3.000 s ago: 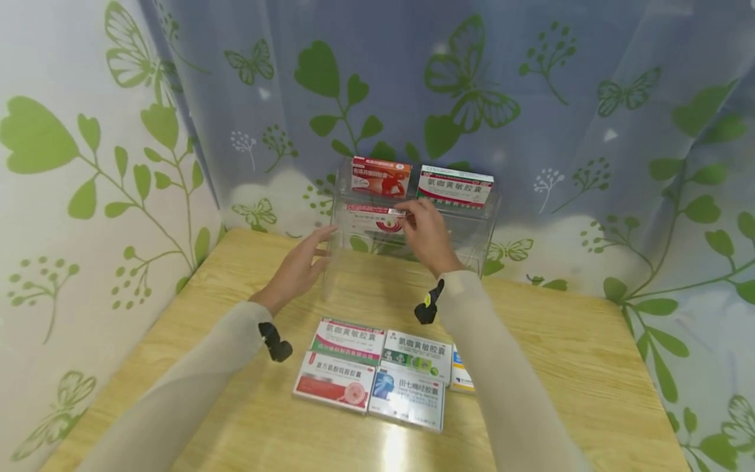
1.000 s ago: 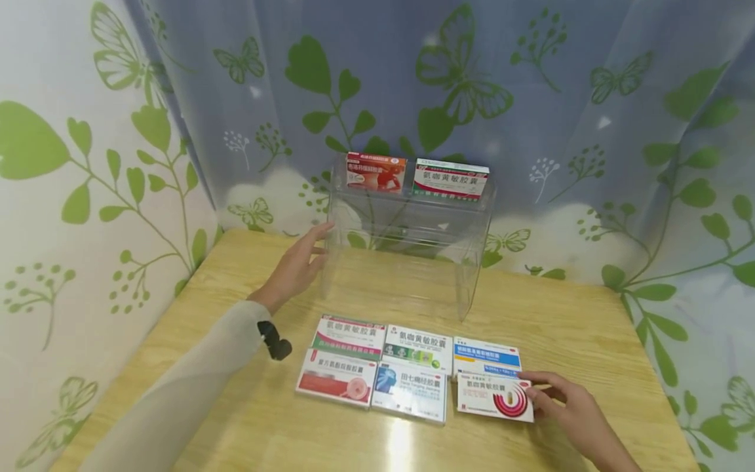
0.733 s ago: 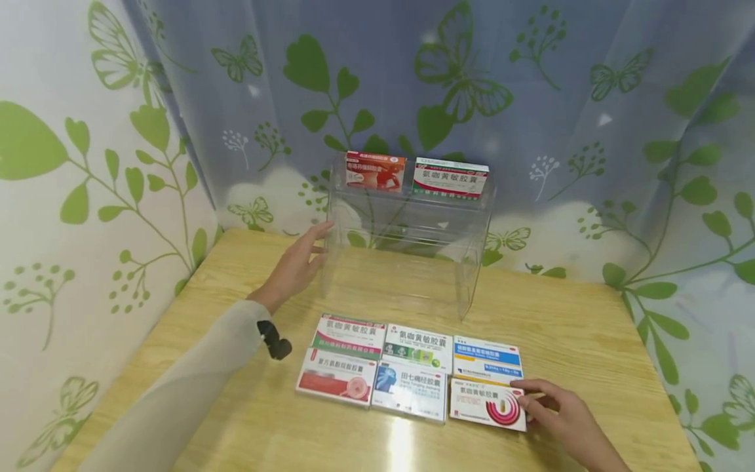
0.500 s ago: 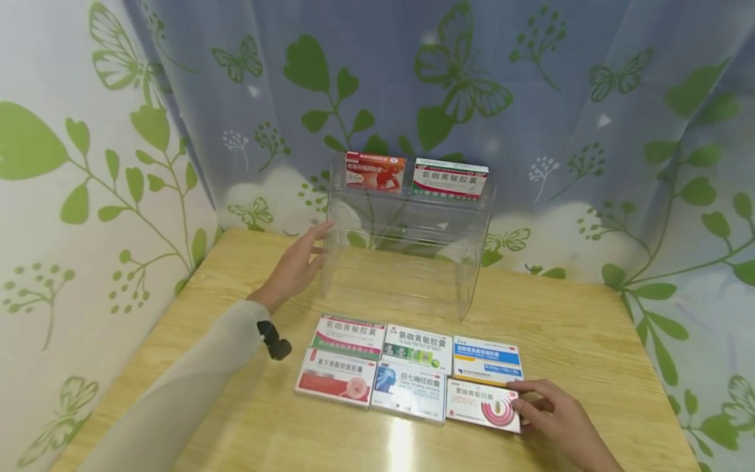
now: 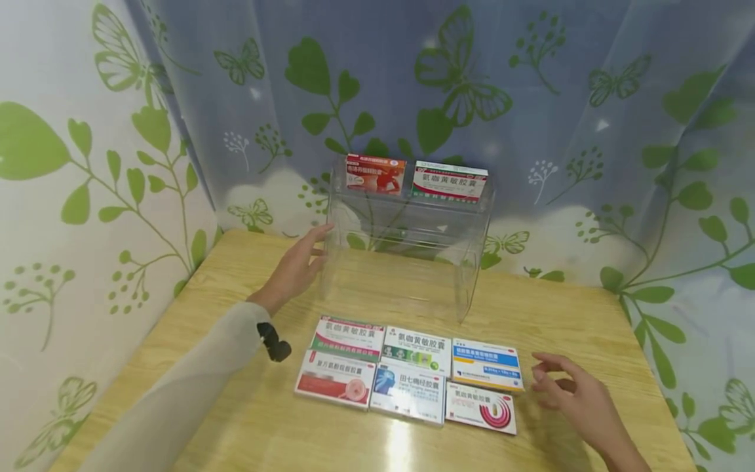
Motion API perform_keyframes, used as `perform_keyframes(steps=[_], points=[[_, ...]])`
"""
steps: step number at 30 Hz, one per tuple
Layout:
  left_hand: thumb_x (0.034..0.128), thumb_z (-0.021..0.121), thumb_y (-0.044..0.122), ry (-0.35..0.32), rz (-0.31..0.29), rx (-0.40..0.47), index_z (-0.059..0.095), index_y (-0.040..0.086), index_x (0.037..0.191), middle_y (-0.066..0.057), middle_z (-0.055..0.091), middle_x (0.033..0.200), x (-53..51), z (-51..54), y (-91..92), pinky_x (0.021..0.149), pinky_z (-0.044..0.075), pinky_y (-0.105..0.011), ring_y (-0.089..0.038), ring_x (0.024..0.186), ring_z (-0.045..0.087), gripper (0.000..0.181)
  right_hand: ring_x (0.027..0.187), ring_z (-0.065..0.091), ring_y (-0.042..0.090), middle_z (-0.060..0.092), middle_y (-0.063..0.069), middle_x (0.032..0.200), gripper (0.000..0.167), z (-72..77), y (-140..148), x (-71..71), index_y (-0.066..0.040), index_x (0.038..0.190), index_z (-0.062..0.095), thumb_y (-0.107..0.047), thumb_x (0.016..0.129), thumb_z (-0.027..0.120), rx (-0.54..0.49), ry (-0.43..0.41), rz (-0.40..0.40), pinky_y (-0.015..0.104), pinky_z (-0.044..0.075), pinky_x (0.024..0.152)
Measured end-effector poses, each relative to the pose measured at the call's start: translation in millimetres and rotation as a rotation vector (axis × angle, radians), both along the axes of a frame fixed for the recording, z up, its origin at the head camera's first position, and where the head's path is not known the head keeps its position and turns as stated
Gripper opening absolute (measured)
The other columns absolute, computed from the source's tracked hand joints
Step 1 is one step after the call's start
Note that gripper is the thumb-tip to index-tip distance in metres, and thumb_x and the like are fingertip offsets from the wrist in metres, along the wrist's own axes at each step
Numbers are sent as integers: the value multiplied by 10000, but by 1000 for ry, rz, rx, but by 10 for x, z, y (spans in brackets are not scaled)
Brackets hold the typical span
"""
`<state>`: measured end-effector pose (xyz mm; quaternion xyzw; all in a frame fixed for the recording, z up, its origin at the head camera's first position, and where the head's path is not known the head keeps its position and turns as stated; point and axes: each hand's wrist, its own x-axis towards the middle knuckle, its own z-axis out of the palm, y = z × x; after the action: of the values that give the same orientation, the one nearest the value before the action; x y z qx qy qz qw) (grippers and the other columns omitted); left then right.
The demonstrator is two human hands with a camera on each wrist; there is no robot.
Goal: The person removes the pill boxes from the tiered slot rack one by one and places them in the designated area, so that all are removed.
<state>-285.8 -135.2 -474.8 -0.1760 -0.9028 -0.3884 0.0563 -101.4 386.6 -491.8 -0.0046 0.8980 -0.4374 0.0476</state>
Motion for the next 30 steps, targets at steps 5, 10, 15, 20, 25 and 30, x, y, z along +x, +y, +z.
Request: perform_keyframes(steps=[5,10,15,20,25,30], points=[[1122,571,28,-2,-3,15,293,265,1726,-189,486,1659,4,-13,-11,1030,628,-538,-366,1332,676,706,968,687,-138,622,-375,1139,453,347,49,-344,42,1517,563,-191,1133,620,84,243,19,180,646,751],[1120,566,16,10,-12,17,297,249,1725,-201,488,1656,4,-26,-13,1032,628,-535,-372,1322,682,702,948,619,-220,605,-413,1142,450,753,-5,-747,7,1504,598,-227,1122,644,134,385,-9,-9,493,810],[1121,566,20,7,-13,20,303,254,1722,-206,489,1656,-5,-14,-9,1043,622,-542,-376,1323,682,696,1117,553,-138,674,-151,1313,511,1154,-163,-1116,-93,1529,612,-412,1130,602,233,390,-21,1,421,876],[1124,561,27,-6,-8,13,302,265,1722,-196,490,1659,-10,3,-14,1052,617,-542,-369,1327,680,693,1381,556,354,595,213,1536,629,1462,-412,-1461,-93,1576,560,-534,1128,530,271,357,-5,499,528,1109],[1125,556,24,-6,-3,25,305,258,1723,-205,487,1659,-2,10,-16,1049,619,-544,-378,1322,681,689,1391,565,498,556,257,1578,583,1656,-689,-1772,-82,1585,549,-455,1137,561,274,378,45,687,494,1109],[1128,553,27,-13,-3,29,307,260,1722,-188,491,1658,-2,-4,1,1063,613,-542,-374,1329,675,684,1319,608,538,510,292,1598,511,1750,-917,-1995,-51,1593,534,-292,1146,590,330,415,113,699,497,1106]])
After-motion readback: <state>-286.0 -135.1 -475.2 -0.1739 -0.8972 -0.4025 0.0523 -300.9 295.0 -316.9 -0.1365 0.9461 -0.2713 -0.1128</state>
